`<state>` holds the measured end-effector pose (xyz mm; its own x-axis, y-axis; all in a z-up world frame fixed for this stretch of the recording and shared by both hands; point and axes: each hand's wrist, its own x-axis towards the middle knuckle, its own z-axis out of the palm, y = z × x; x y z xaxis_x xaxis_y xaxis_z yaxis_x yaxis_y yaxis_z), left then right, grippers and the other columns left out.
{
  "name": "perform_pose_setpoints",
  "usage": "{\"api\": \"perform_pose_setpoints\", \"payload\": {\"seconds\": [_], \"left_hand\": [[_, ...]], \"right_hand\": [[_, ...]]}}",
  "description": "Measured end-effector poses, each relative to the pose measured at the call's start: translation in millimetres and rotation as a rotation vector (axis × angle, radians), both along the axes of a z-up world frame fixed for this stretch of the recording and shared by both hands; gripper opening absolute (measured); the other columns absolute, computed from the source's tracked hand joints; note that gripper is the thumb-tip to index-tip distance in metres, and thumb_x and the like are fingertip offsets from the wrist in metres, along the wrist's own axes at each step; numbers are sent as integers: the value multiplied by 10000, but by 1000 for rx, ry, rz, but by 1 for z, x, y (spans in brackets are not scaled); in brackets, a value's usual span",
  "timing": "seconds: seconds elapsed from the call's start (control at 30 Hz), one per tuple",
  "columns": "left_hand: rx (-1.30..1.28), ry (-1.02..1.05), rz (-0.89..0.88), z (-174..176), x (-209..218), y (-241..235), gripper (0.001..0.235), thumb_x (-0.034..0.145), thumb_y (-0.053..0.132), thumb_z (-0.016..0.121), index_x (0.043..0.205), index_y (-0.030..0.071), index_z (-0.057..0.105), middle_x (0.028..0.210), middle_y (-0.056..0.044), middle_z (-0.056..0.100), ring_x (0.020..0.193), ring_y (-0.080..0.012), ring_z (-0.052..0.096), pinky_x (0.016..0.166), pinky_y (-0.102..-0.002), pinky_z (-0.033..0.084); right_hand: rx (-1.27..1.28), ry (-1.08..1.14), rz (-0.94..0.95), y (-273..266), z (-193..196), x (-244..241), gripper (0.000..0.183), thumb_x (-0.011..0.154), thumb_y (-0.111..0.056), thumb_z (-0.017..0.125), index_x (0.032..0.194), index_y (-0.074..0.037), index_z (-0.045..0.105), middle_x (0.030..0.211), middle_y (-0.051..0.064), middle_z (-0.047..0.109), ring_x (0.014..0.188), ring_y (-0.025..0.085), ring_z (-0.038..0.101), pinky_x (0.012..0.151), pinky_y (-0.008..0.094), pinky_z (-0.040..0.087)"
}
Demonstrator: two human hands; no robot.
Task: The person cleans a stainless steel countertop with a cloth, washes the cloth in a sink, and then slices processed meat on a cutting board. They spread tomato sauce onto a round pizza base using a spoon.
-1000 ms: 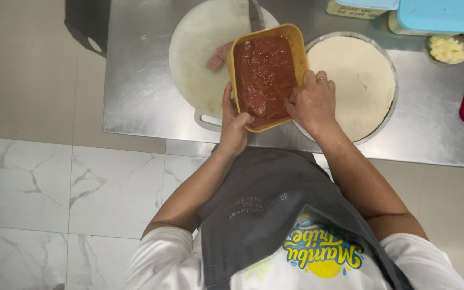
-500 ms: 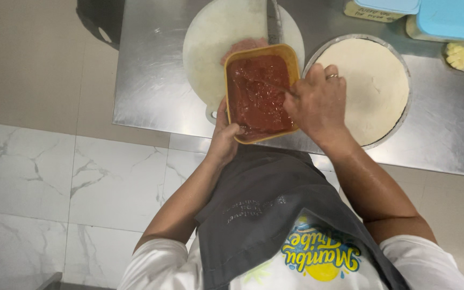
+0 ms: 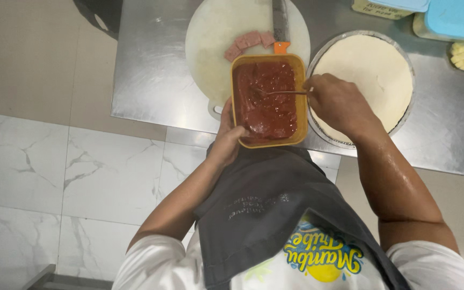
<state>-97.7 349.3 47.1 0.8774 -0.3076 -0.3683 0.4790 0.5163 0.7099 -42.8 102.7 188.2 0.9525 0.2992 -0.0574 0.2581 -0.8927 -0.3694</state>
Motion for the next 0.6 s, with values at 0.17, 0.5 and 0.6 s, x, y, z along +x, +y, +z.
{"api": "perform_pose_setpoints", "payload": {"seconds": [0.17, 0.5, 0.6], "left_hand": [[-3, -23, 48, -6, -1, -14, 1056, 693, -61, 519, 1630, 88, 54, 1612, -156, 236, 1437, -310, 385, 1021, -374, 472], [-19, -7, 149, -7, -14, -38, 1044, 696, -69, 520, 1632, 87, 85, 1599, -166, 264, 1421, -295, 399, 1048, -370, 477], [-70, 15, 217, -3, -17, -47, 1006, 732, -56, 515, 1640, 83, 103, 1579, -179, 316, 1436, -293, 416, 1098, -372, 481]], "right_hand": [[-244, -234, 57, -2, -14, -5, 110, 1011, -214, 695, 989, -121, 750, 891, 106, 618, 913, 335, 622, 777, 455, 489], [-337, -423, 189, -19, -42, -15, 142, 928, -79, 704, 973, -200, 763, 879, -14, 559, 915, 205, 520, 831, 402, 341], [-236, -367, 249, -14, -51, -23, 79, 948, -110, 731, 949, -185, 758, 849, -1, 546, 868, 211, 494, 811, 404, 335]]}}
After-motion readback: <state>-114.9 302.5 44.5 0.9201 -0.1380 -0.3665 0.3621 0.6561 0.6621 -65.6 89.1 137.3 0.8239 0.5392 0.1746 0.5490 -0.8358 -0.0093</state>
